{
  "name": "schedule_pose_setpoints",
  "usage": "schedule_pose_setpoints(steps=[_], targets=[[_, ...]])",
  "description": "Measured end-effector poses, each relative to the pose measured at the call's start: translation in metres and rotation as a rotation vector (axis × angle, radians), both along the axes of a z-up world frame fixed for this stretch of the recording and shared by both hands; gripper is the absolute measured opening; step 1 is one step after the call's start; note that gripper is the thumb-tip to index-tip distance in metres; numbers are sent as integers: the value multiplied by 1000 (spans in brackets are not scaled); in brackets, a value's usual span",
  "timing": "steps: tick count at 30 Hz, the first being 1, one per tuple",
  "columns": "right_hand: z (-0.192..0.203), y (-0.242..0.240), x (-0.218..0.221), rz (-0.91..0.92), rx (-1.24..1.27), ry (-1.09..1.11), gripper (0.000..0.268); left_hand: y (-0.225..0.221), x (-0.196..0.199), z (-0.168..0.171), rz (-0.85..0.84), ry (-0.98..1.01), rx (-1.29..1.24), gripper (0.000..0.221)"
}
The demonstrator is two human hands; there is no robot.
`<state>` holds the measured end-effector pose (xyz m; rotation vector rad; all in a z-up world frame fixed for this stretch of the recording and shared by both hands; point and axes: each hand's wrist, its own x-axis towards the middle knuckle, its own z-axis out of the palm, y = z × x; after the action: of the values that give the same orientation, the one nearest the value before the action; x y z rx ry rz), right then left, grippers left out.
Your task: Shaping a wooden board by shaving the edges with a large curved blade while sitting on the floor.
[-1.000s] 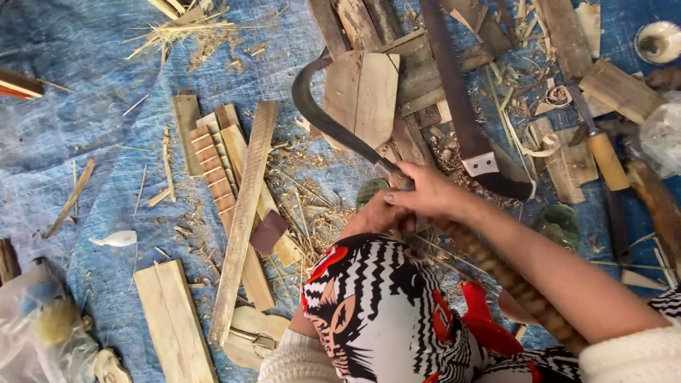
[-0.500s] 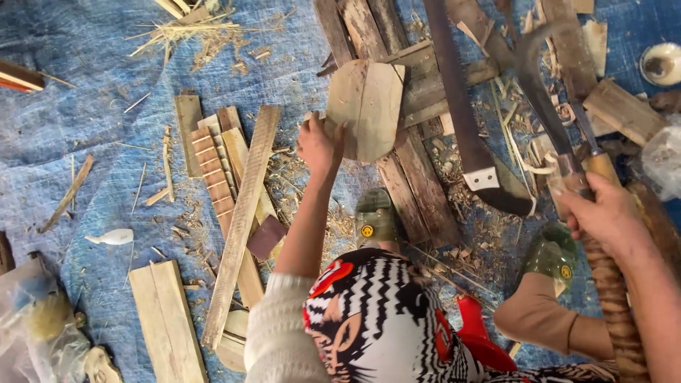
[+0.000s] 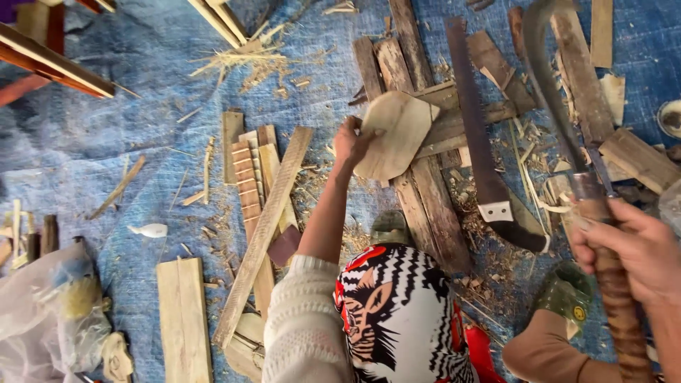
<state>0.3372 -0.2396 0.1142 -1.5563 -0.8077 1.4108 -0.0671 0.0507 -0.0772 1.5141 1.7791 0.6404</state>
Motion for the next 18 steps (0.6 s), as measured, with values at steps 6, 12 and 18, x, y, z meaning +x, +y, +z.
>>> schedule_pose_setpoints(steps=[6,12,18], targets=[[-55,18,44,327,219,1043,19,-61,-15,101,-118,-239,171,28],[82,63,-38,359,309,554,41,-113,-35,262,-183,-388,119,42],[143,54,-76,580,419,724,51,-137,-64,338,-305,-392,223,30]])
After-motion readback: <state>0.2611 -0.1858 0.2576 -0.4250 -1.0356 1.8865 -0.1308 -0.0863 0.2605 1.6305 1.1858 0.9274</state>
